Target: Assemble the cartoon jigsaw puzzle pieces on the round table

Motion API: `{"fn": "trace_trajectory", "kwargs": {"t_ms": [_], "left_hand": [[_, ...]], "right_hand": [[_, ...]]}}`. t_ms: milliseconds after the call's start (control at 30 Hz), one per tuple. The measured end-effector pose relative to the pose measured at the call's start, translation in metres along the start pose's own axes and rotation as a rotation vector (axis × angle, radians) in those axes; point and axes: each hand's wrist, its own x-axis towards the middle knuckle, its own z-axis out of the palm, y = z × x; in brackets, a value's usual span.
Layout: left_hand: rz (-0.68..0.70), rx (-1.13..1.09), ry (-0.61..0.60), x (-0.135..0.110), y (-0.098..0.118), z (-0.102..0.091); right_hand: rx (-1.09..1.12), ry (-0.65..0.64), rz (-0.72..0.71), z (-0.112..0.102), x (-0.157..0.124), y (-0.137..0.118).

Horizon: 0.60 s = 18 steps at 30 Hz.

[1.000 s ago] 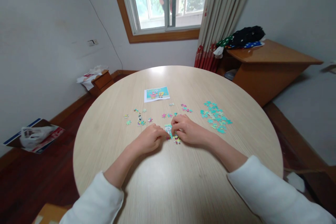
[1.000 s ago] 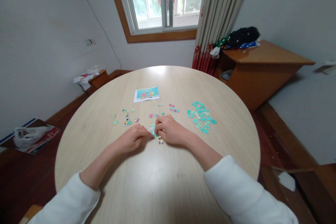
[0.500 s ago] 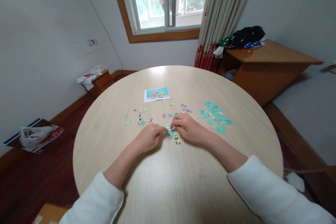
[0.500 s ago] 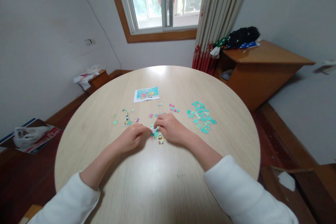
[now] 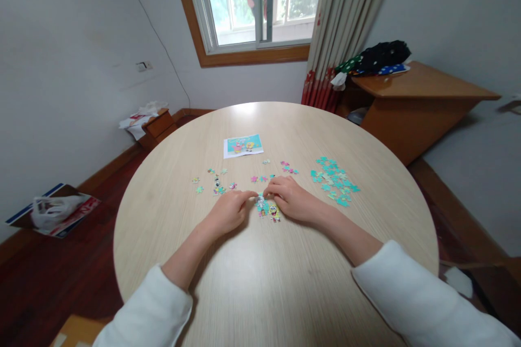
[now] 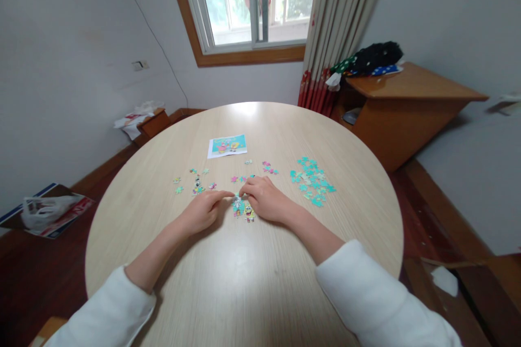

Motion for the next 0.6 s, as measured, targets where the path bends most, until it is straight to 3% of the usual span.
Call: {"fn": "trace_trajectory", "kwargs": {"t_ms": [200,500,600], "left_hand": [[-0.018,0.005,-0.018,0.0007,-0.0072,0.0044],[-0.017,0.040,0.025,0.0007,-0.0015,0.0006],[-0.026,0.049,0.007,0.0009,-0.0009,0.0004]], "right_hand": [[-0.018,-0.070,0.044,-0.0019,-0.0004,-0.0006],[0.002,0.011,0.022,-0.0003,-0.0001,-0.0014],[-0.023,-0.038,0.043,0.0001,-0.0002,-0.0005]]}}
